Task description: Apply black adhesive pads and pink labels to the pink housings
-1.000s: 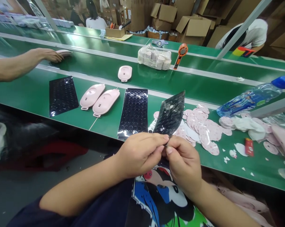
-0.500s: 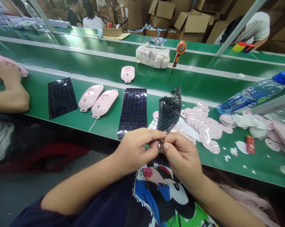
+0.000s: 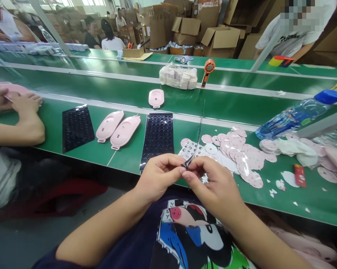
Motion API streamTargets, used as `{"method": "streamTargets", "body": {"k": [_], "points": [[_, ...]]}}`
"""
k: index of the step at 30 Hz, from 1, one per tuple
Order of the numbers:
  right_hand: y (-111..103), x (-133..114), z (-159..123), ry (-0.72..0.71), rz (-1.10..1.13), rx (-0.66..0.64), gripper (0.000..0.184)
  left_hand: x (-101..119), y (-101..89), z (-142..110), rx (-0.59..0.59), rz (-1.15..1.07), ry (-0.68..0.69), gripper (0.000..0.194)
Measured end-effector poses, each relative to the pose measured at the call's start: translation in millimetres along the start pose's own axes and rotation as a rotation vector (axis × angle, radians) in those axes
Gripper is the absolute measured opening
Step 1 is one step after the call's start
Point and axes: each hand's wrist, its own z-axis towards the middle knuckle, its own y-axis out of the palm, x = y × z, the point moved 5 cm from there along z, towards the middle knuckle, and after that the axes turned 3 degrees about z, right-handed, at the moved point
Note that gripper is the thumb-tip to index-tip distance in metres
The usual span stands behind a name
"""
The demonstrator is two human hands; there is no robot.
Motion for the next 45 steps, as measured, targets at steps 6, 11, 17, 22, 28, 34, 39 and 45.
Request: {"method": "streamTargets", "body": {"k": [6,11,17,22,28,34,39,45], "points": [[-3.1,-1.7,-0.3,0.037,-0.052,-0.073,0.015,21.0,5.2,-8.4,-0.035,0.537,0.289,0.007],[-2.2,-3.8,-0.8,-0.076,-0.073,-0.14,0.017,21.8,7.3,-9.3,-0.048,0.654,0.345,0.008],[0.8,-4.8,-0.9,-0.22,-0.126,0.028,0.02,19.1,10.1,-9.2,-0.083,0.774,0.451,0.012],[2.6,-5.0,-5.5,-0.19,0.06,0.011,0.021,18.0,-8.3,0.7,0.072,0.497,0.179,0.014],[4.8,16.1,-11.5,0.082,0.419,0.019,0.022,15.5,-12.0,5.2,0.037,0.286,0.003,0.02],[12.7,27.1,-17.8,0.165,0.735,0.068,0.02,16.4,-18.2,12.4,0.126,0.161,0.069,0.02],[9.1,26.9,-20.6,0.134,0.863,0.175,0.021,19.7,-30.6,21.5,0.21,0.074,0.075,0.021],[6.4,25.2,-20.0,0.06,0.888,0.159,0.022,29.3,-33.7,22.5,0.238,0.083,0.135,0.021]]}}
